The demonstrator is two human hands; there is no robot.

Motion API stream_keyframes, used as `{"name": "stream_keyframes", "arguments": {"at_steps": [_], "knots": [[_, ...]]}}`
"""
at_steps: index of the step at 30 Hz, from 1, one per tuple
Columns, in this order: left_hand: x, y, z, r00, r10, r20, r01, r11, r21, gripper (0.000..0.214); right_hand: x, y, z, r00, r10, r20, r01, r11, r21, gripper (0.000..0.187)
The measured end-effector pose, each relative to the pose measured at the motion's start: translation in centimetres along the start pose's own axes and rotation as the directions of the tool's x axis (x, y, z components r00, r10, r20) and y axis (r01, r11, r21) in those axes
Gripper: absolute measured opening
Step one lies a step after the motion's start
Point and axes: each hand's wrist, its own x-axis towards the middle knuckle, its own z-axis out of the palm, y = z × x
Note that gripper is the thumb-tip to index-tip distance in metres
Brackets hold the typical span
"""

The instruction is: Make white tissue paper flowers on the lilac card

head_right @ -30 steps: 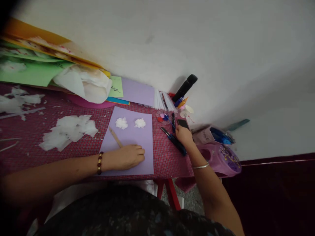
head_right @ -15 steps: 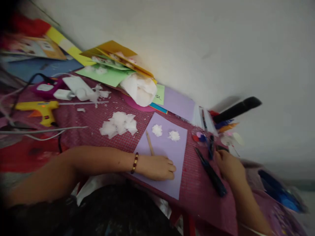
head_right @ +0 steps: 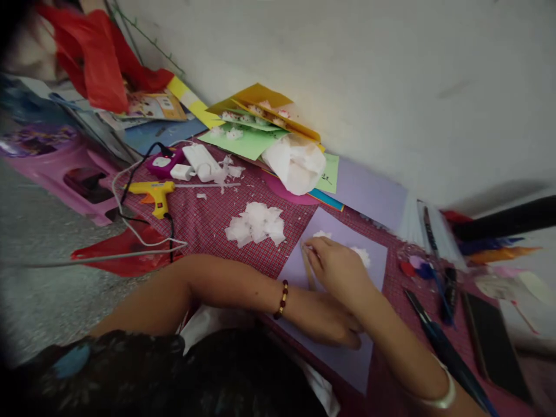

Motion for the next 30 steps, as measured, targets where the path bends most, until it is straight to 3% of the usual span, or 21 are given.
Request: {"name": "stream_keyframes", "arguments": {"at_steps": [2,4,8,10,11,14,19,25,27,28,29,30], "knots": [[-0.2,0.1,0.0,1.000,0.004,-0.003,-0.004,1.000,-0.023,0.026,0.4,0.6,-0.3,0.998,0.058,-0.027,-0.057,0.998,0.012,0.030],[-0.4,0.2,-0.4,1.000,-0.023,0.002,0.023,0.999,-0.050,0.020,-0.4,2.9,-0.8,0.979,0.187,-0.080,-0.185,0.982,0.030,0.031],[-0.8,0.3,-1.5,0.998,-0.051,-0.045,0.047,0.995,-0.085,0.013,-5.7,8.7,-1.0,0.853,0.485,-0.191,-0.465,0.874,0.143,0.035],[-0.9,0.4,-1.8,0.993,-0.101,-0.066,0.095,0.992,-0.081,0.011,-8.8,10.2,-0.3,0.801,0.563,-0.203,-0.530,0.825,0.198,0.036],[-0.8,0.4,-1.8,0.989,-0.131,-0.073,0.124,0.988,-0.087,0.011,-10.0,10.5,0.3,0.799,0.563,-0.209,-0.528,0.825,0.203,0.037],[-0.7,0.4,-1.1,0.977,-0.204,-0.065,0.194,0.971,-0.139,0.026,-11.3,10.4,2.2,0.858,0.468,-0.212,-0.442,0.883,0.159,0.047],[-0.6,0.1,0.1,0.970,-0.242,0.033,0.244,0.955,-0.168,0.047,-9.2,10.6,4.3,0.915,0.384,-0.126,-0.368,0.921,0.130,0.054],[-0.6,0.0,-0.2,0.965,-0.250,0.082,0.260,0.951,-0.168,0.047,-8.0,12.8,4.1,0.922,0.373,-0.102,-0.335,0.902,0.271,0.048],[-0.6,-0.1,-0.3,0.964,-0.249,0.094,0.262,0.948,-0.181,0.047,-6.7,13.7,3.3,0.887,0.438,-0.148,-0.328,0.821,0.467,0.034],[-0.6,-0.2,-0.3,0.963,-0.249,0.101,0.265,0.946,-0.187,0.048,-5.6,14.1,2.8,0.843,0.512,-0.167,-0.319,0.724,0.612,0.028],[-0.6,-0.2,-0.3,0.962,-0.250,0.108,0.267,0.944,-0.194,0.048,-4.4,14.6,2.4,0.783,0.602,-0.153,-0.285,0.567,0.773,0.023],[-0.6,-0.3,-0.3,0.962,-0.247,0.114,0.266,0.943,-0.202,0.049,-3.0,15.0,2.0,0.714,0.696,-0.072,-0.224,0.325,0.919,0.018]]}}
